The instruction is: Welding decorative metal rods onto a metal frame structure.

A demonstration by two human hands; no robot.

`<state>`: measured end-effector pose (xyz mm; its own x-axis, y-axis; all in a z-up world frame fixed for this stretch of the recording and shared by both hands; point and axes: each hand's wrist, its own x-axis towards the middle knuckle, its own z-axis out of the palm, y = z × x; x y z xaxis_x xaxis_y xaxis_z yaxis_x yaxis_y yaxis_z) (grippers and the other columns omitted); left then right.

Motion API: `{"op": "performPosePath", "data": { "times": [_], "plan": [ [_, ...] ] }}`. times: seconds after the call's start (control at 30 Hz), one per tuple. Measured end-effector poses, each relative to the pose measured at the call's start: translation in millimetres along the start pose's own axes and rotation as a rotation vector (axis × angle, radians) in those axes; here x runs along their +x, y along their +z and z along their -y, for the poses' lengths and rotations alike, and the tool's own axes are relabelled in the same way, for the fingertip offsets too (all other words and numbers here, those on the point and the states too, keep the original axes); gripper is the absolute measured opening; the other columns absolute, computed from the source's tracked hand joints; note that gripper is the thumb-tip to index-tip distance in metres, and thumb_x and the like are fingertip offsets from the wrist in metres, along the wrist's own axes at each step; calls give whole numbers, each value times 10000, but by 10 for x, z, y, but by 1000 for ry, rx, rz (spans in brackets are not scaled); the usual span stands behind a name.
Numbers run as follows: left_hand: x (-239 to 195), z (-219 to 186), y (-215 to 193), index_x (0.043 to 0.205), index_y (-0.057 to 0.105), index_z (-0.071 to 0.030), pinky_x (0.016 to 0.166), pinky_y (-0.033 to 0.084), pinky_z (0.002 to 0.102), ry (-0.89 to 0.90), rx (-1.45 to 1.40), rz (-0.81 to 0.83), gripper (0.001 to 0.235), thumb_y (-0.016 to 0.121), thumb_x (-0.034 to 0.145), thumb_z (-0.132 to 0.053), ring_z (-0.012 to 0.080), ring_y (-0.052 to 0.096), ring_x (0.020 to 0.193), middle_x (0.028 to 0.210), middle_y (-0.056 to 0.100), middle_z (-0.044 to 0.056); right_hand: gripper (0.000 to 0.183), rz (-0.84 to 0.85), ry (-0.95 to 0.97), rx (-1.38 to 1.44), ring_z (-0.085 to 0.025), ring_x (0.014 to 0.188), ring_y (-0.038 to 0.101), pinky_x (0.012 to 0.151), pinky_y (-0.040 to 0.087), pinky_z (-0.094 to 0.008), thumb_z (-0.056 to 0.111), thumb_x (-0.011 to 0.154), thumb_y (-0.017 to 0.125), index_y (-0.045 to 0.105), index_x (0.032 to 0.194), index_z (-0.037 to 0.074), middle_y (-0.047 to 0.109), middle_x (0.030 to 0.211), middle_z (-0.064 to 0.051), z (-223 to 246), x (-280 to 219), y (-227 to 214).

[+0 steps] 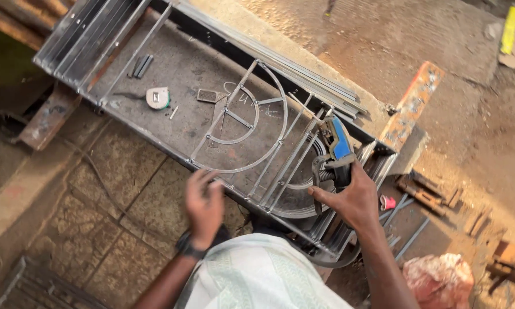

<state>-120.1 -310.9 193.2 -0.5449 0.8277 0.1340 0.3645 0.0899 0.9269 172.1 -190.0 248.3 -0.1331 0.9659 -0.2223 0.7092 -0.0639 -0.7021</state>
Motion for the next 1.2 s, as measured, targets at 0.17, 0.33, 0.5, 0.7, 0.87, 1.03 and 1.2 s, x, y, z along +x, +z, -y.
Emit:
{"op": "performPosePath", "data": {
  "times": [0.17,0.33,0.5,0.7,0.87,1.03,1.2],
  "plan": [
    [-480,1503,-1177,1398,525,-4,825,560,369,-351,276,-222,445,635,994,-157,266,671,987,1304,685,160,1063,-20,-55,-53,-329,1075,697,983,556,-451,461,552,962,516,1377,-39,697,1178,-217,29,-68,177],
    [-1380,3471,-2026,1232,676,17,916,536,366,-731,357,-205,349,753,980,-211,268,689,1088,1240,723,182,931,37,-20,-76,-318,1085,708,1007,560,-439,506,550,944,583,1248,8,712,1149,-177,102,-57,271],
    [-2142,4035,-2285,949,871,-10,731,561,413,-1115,600,204,301,732,883,-269,268,754,751,794,799,147,923,22,-27,-191,-345,1083,687,998,558,-467,552,559,930,591,1234,22,689,1140,-184,7,-16,360],
    [-2566,4268,-2152,985,825,-58,752,574,325,-1213,476,257,236,717,837,-205,206,823,799,851,864,107,952,47,44,-225,-334,1079,692,980,563,-475,555,527,932,606,1259,40,702,1138,-153,160,-8,358],
    [-2331,3890,-1966,989,823,-59,742,586,336,-1272,590,279,252,718,901,-270,192,792,801,866,838,78,1035,-2,-36,-266,-361,1054,670,928,557,-482,560,525,967,558,1289,-6,668,1131,-199,224,-39,334],
    [-2231,4045,-1977,979,809,23,712,617,382,-1133,341,197,224,746,887,-171,239,775,760,834,820,131,831,-31,-6,-161,-326,1039,710,916,567,-469,499,568,897,647,1231,64,718,1115,-151,328,-65,272],
    [-1963,3795,-1971,1085,757,32,764,600,387,-1339,431,204,278,725,943,-206,237,798,800,883,828,141,982,38,-3,-273,-352,1038,682,955,557,-468,538,537,966,569,1255,-2,691,1109,-201,145,9,337]
  ]
}}
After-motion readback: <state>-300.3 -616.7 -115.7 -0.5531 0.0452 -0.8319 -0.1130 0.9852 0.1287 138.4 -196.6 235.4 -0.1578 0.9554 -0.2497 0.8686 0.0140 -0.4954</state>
